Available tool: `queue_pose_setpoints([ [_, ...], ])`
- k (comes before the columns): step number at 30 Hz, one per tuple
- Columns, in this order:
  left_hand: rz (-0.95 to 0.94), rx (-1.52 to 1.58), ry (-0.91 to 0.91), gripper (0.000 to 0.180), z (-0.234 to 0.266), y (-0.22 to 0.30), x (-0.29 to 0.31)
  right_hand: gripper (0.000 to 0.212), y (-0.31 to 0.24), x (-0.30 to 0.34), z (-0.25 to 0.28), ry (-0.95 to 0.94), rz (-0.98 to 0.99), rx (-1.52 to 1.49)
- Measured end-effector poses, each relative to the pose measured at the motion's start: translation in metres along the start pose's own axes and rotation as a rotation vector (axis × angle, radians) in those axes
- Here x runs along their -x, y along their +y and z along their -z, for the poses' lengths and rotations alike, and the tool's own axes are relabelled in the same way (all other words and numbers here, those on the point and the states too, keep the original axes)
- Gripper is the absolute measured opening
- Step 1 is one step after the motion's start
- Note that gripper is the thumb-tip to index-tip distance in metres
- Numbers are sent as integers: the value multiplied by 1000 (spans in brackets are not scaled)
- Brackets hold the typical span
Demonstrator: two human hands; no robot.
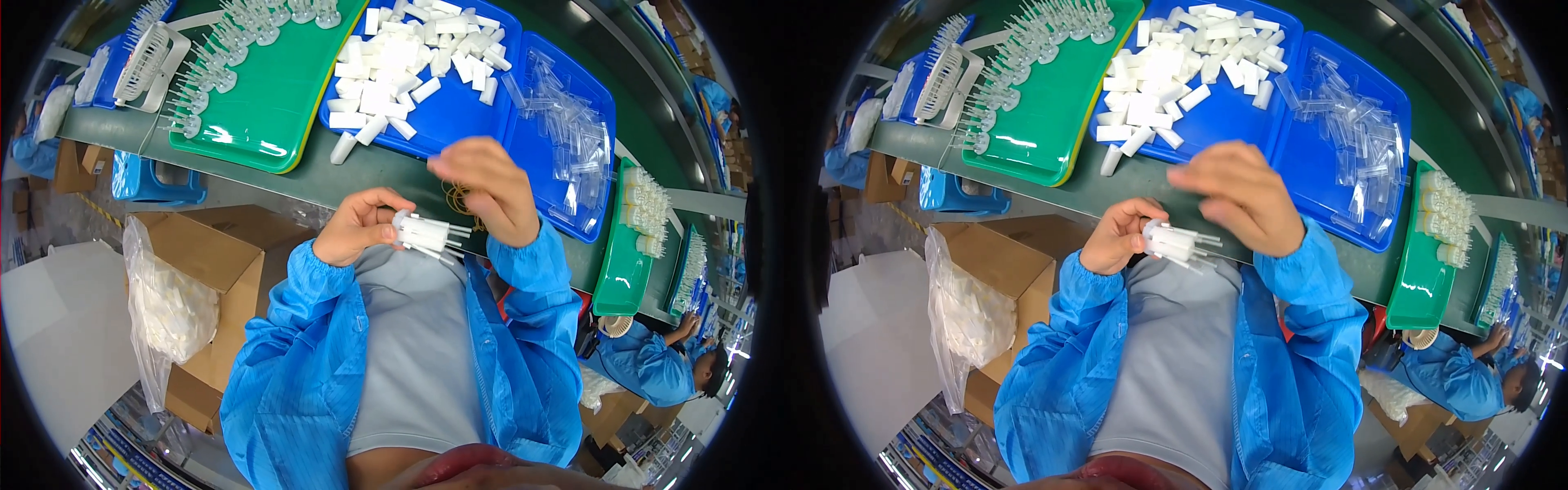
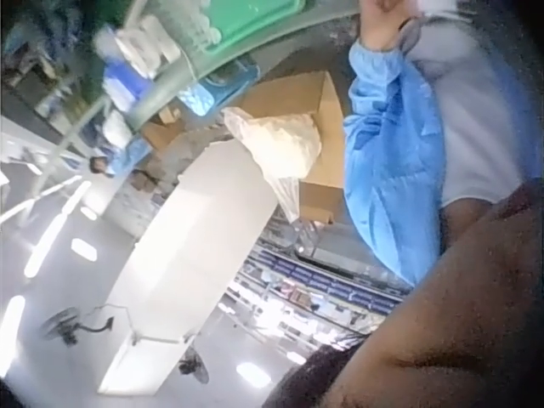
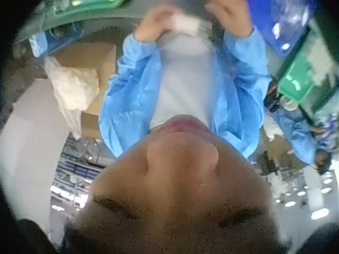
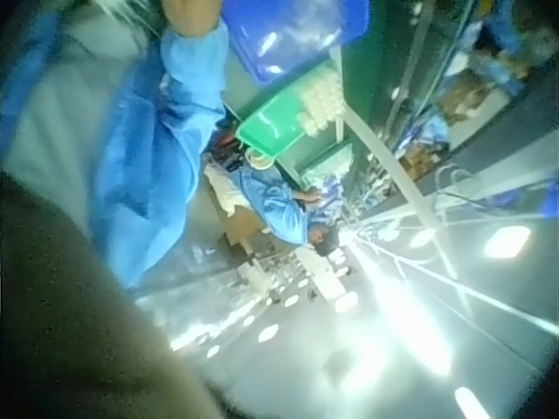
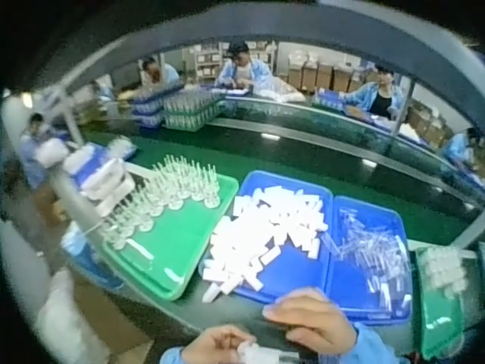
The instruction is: The person assembles filter components by fitting white inserts and clear sleeves onto pronged plastic bases, then securing the assembled bundles with rubber bands.
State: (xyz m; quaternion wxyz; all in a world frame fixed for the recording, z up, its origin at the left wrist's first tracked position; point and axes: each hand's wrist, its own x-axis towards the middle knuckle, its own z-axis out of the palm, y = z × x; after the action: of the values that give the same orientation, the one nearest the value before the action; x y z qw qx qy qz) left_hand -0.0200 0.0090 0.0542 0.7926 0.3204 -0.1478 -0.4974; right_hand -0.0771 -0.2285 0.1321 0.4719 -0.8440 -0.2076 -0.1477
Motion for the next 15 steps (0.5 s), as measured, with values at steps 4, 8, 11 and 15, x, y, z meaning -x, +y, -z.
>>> queue_pose_setpoints([
  [4, 29, -62, -40, 41, -2, -2, 2, 47, 21, -31, -25, -49, -17, 538],
  [8, 29, -112, -8, 43, -6, 0, 5, 42, 32, -50, -52, -125, 60, 576],
  [11, 12, -113, 39, 44, -3, 4, 6, 35, 40, -56, -59, -235, 107, 691],
  [15, -10, -83, 57, 45, 3, 3, 6, 31, 41, -56, -54, -294, 102, 645],
])
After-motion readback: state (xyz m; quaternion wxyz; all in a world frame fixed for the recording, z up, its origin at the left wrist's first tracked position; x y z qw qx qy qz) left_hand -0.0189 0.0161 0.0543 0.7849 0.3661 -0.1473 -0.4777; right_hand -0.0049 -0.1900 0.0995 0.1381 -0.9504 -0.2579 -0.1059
